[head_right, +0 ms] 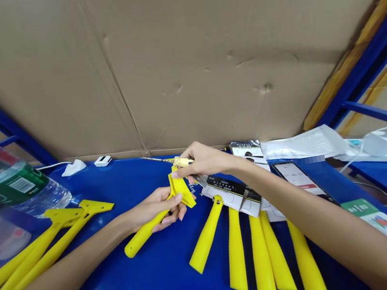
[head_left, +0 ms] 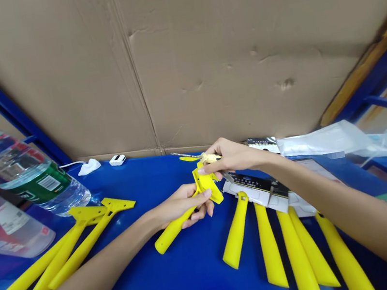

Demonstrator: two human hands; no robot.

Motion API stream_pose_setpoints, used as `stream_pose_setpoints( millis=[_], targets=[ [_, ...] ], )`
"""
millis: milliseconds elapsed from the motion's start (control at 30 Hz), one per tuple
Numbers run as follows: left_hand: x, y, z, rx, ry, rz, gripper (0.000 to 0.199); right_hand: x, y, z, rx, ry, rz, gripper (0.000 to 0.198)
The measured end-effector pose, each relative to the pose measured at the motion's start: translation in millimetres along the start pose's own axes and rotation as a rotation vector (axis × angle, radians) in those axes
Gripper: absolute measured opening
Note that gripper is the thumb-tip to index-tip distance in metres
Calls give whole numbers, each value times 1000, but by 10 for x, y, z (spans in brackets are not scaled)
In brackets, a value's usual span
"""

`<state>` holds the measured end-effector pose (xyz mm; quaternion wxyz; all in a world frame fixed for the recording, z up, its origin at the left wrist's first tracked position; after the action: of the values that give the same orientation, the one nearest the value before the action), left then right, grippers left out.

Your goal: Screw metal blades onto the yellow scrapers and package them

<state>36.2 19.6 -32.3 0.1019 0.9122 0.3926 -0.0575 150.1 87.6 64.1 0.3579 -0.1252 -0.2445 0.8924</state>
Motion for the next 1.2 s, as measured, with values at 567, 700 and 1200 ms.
stream_pose_setpoints(
  millis=[567, 700, 1200],
  targets=[
    [6, 2, -123, -87, 34, -92, 43, 26, -51, -73, 183, 0, -63, 27],
    [-4, -2, -106, -43, 23, -75, 48, -61, -244, 46, 268, -63, -142, 30],
    [15, -80, -23, 9, 22, -102, 50, -240, -731, 184, 198, -128, -537, 50]
  ],
)
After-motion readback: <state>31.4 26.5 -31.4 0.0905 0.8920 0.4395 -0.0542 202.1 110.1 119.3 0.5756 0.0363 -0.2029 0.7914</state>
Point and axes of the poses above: each hand's wrist, its own x-axis towards the middle knuckle, its own y-axis out of the palm, z = x × y, the point moved 8 cm from there along x, towards the middle knuckle
